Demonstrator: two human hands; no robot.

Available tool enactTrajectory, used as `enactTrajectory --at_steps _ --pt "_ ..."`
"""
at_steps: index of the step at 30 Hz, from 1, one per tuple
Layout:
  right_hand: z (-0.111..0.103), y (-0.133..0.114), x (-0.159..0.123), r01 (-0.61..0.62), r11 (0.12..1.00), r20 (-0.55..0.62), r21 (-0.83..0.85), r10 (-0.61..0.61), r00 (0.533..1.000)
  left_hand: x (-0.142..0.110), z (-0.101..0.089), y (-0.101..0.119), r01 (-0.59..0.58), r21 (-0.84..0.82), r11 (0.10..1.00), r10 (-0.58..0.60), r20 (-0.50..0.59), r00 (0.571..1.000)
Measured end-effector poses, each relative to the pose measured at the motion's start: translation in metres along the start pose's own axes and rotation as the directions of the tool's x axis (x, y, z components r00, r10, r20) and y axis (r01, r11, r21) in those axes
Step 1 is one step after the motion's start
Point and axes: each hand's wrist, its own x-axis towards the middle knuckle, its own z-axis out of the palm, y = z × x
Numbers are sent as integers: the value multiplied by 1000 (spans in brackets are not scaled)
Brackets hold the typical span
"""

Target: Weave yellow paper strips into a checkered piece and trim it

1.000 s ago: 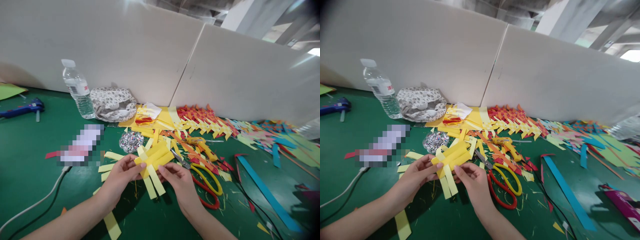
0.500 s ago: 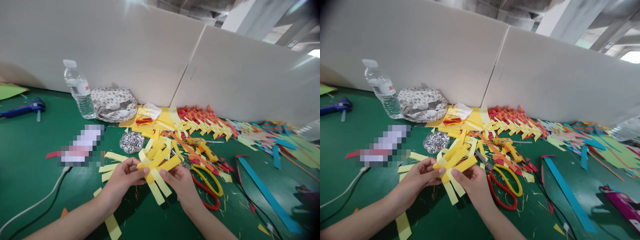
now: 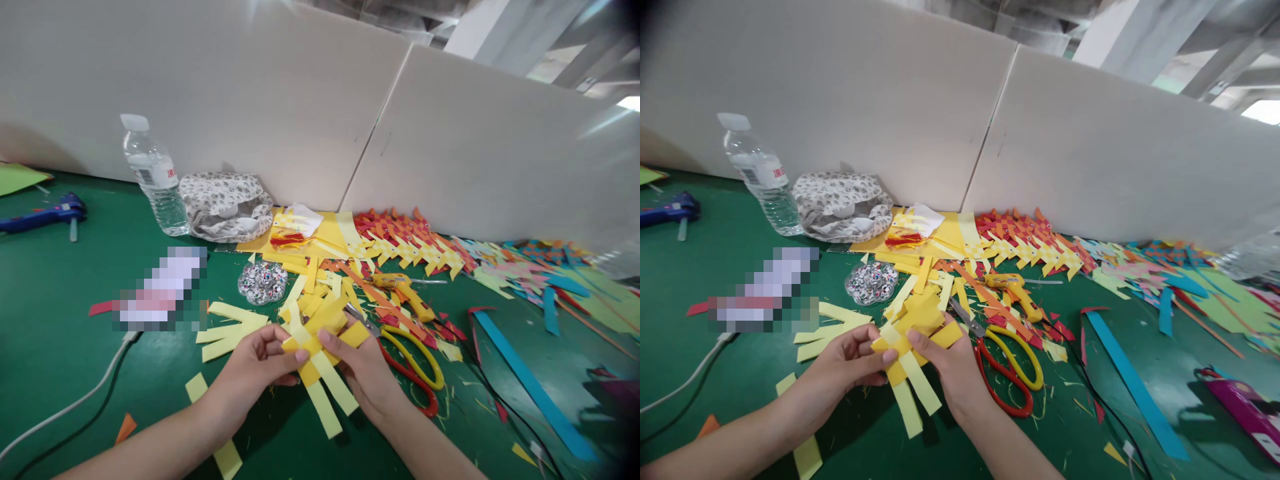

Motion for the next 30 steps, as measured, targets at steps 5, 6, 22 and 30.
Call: enactTrajectory --at_steps 5,6,22,30 --pt "-8 -1 2 38 997 -48 -65 -41 998 -4 4 -2 52 28 998 -52 20 998" --pt "-9 -2 2 39 996 -47 -78 -43 998 -4 4 -1 53 48 997 -54 17 998" --pt "-11 -7 4 -32 976 -22 -214 28 999 0 -2 -1 -68 216 974 65 21 998" --pt "-4 -9 2 -9 965 -121 -263 -24 992 0 -2 3 2 225 974 6 -36 999"
